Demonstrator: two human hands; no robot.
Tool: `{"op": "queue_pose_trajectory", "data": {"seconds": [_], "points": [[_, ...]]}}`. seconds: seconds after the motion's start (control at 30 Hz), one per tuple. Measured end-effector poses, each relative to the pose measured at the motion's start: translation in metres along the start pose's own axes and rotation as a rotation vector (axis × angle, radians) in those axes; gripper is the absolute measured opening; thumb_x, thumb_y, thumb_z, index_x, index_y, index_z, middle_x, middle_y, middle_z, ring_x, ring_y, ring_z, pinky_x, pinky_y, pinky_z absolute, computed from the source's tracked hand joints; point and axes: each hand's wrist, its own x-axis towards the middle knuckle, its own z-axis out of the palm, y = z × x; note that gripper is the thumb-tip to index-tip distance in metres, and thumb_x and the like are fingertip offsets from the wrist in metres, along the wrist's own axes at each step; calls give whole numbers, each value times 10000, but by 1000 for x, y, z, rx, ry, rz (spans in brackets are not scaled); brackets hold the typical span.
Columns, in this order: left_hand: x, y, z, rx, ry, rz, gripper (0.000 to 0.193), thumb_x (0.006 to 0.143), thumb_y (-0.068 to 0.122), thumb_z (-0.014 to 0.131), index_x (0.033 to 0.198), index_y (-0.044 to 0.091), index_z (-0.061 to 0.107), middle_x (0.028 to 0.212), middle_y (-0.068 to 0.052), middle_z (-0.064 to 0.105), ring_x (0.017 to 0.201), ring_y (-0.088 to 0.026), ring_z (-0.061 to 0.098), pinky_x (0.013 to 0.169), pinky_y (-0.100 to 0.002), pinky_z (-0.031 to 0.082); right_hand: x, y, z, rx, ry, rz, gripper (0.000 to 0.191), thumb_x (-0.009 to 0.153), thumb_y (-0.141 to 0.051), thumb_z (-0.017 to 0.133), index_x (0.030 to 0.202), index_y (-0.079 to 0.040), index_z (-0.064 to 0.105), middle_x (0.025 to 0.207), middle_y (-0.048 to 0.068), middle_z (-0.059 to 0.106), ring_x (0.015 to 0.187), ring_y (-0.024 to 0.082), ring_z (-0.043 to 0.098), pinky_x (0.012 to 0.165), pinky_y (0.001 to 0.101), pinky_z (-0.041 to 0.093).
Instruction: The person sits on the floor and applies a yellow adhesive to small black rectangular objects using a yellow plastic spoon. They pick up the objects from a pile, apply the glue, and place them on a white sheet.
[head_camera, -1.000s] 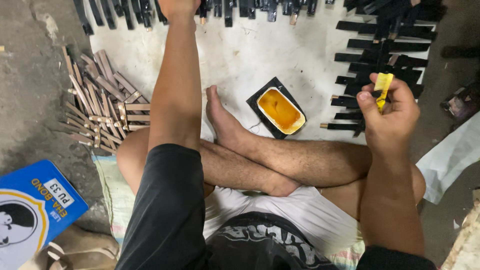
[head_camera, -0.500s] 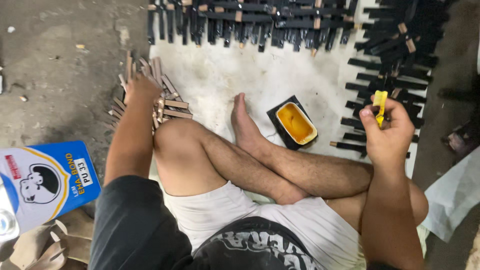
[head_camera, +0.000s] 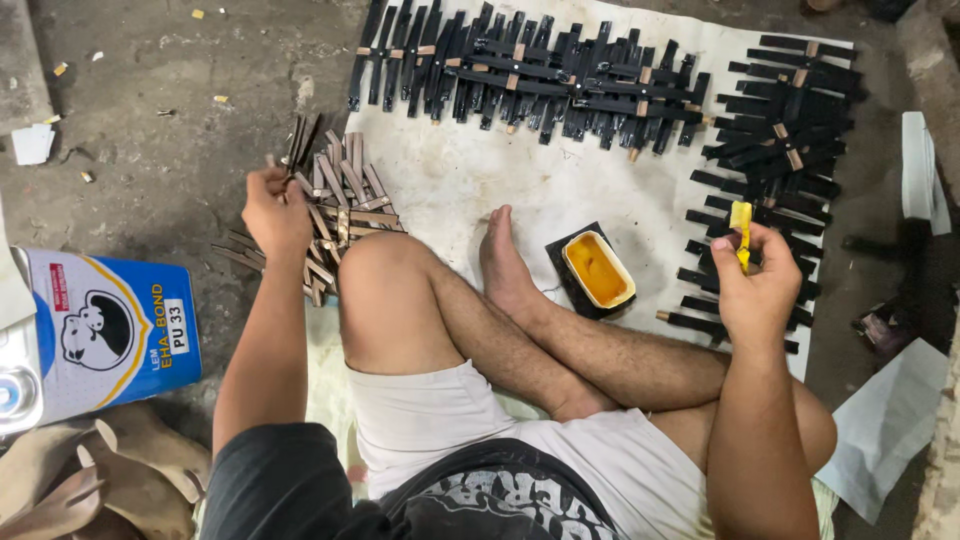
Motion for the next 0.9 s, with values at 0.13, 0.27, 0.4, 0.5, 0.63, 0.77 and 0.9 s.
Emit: {"op": "queue_pose_trajectory", "data": {"seconds": [0.13, 0.27, 0.4, 0.5, 0.63, 0.77, 0.9], "points": [[-9, -6, -27, -54, 145, 19, 136, 989, 12, 718, 1081, 12, 618, 928, -81, 669, 818, -189, 611, 770, -331, 513, -1, -1, 1, 24, -10, 6, 260, 1006, -54, 769, 1229, 24, 660, 1080, 21, 693, 969, 76, 624, 867, 233, 520], [-2, -2, -55, -343, 266, 147, 171, 1099, -64, 619, 1213, 13, 518, 1077, -65, 572, 972, -166, 582, 888, -300, 514, -1, 3, 2, 46, -28, 16, 259, 1001, -46, 771, 1225, 21, 659, 1066, 13, 680, 954, 70, 615, 846, 228, 515], [15, 28, -83, -686, 257, 294, 163, 1205, -84, 535, 1286, 23, 443, 1194, -105, 548, 1016, -209, 652, 964, -331, 584, -3, 7, 4, 81, -48, -13, 243, 1023, -46, 784, 1221, 19, 657, 1063, 6, 678, 946, 69, 611, 862, 228, 517], [20, 73, -79, -867, 164, 311, 189, 1181, -66, 565, 1298, 30, 452, 1221, -131, 594, 1012, -224, 689, 918, -348, 606, -7, 6, 9, 112, -94, -2, 233, 1017, -36, 789, 1211, 18, 671, 1041, -2, 678, 919, 66, 600, 839, 221, 505], [-3, 148, -31, -950, -186, 210, 139, 1177, -20, 608, 1238, 14, 488, 1158, -133, 625, 980, -197, 682, 905, -319, 583, -20, -3, 21, 137, -200, 89, 260, 992, -57, 786, 1227, 35, 720, 951, 1, 665, 815, 62, 558, 720, 205, 454], [-59, 224, 53, -1164, -685, 24, 189, 1061, 21, 604, 1219, 78, 517, 1158, -82, 596, 980, -186, 714, 816, -321, 659, -28, -13, 37, 749, -481, 122, 409, 980, -209, 713, 1308, 32, 670, 735, -72, 610, 917, 97, 734, 557, 125, 387], [-112, 263, 114, -1182, -864, -130, 213, 1042, 56, 590, 1243, 69, 521, 1159, -64, 622, 993, -159, 704, 781, -297, 608, -25, -15, 43, 946, -429, 484, 404, 950, -143, 726, 1249, 122, 662, 988, 169, 786, 650, 68, 579, 578, 178, 448]]}}
